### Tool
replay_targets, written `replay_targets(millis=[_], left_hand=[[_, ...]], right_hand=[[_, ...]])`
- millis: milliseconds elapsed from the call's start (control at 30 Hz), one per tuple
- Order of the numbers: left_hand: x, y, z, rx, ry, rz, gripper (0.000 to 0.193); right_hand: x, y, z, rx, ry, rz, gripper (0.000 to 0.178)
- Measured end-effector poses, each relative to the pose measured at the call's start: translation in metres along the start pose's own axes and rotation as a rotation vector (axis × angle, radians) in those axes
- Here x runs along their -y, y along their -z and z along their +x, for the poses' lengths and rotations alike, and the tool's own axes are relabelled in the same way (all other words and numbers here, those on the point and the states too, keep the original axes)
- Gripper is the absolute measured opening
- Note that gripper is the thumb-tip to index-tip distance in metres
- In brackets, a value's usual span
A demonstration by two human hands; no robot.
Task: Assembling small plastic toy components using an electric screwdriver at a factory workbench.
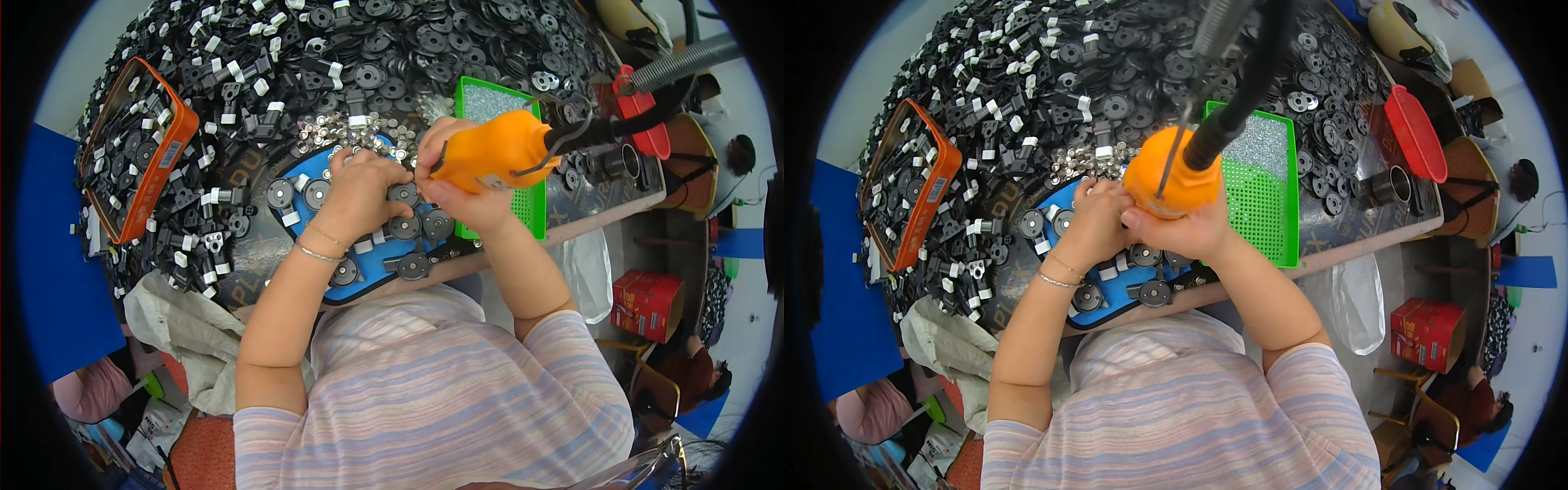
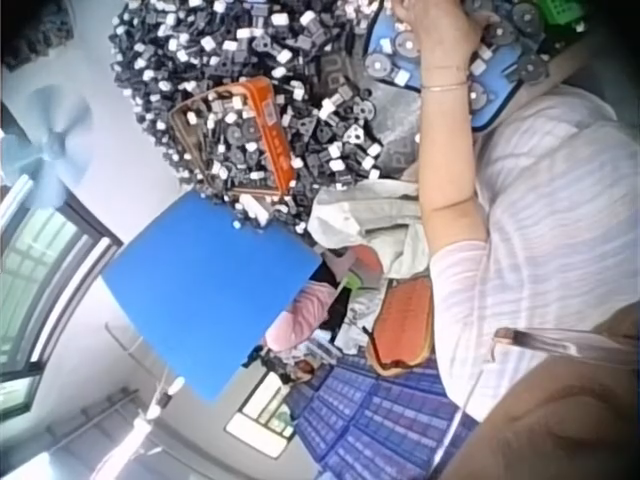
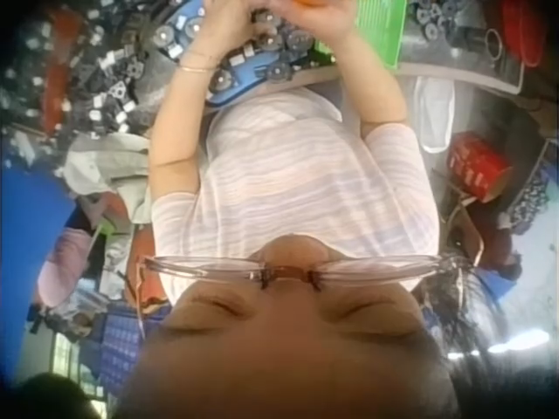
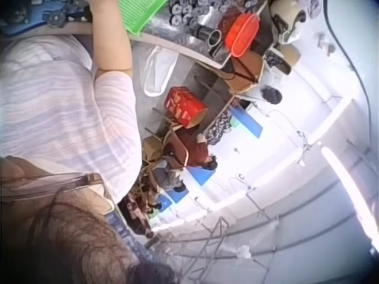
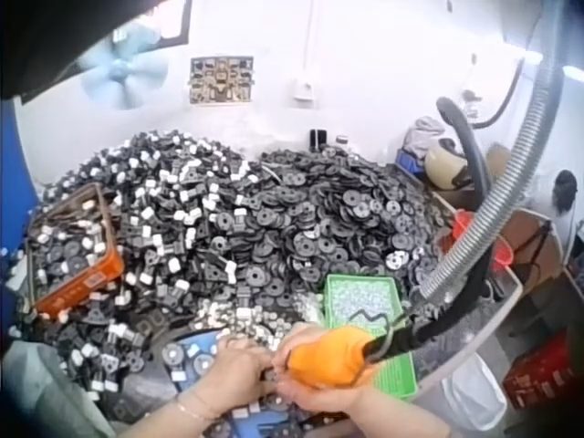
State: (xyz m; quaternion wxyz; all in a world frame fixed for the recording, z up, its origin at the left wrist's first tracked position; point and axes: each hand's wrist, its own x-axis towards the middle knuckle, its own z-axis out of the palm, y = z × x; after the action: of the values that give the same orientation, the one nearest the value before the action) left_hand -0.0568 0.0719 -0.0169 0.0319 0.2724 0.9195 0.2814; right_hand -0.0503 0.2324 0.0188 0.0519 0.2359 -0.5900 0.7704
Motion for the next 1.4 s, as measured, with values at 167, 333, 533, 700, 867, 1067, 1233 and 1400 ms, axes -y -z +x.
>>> replay_targets(millis=[167, 333, 533, 700, 867, 1067, 1233, 1400], left_hand=[[-0.005, 0.003, 0.004, 0.056, 0.030, 0.061, 0.041], [0.002, -0.002, 0.000, 0.006, -0.020, -0.041, 0.042], [-0.004, -0.005, -0.001, -0.029, -0.025, -0.017, 0.040], [-0.008, -0.004, -0.006, -0.030, -0.033, 0.020, 0.046], [-0.006, 0.001, -0.007, 0.017, -0.042, -0.022, 0.047], [-0.003, 0.001, -0.004, 0.092, -0.032, -0.025, 0.043], [-0.002, 0.000, -0.005, 0.079, -0.077, 0.084, 0.044], [0.002, -0.006, -0.009, 0.005, -0.130, 0.098, 0.044]], right_hand=[[0.009, 0.011, 0.013, 0.262, 0.069, -0.099, 0.024], [0.039, 0.036, 0.021, 0.236, 0.232, 0.311, 0.033], [0.029, 0.066, -0.009, -0.134, 0.187, 0.057, 0.027], [0.021, 0.063, -0.010, -0.231, 0.260, 0.075, 0.024], [0.019, 0.066, -0.009, -0.222, 0.241, 0.052, 0.024], [0.018, 0.067, -0.009, -0.198, 0.225, 0.072, 0.023], [0.020, 0.067, -0.006, -0.195, 0.194, 0.077, 0.024], [0.046, 0.053, -0.004, -0.066, 0.291, 0.145, 0.029]])
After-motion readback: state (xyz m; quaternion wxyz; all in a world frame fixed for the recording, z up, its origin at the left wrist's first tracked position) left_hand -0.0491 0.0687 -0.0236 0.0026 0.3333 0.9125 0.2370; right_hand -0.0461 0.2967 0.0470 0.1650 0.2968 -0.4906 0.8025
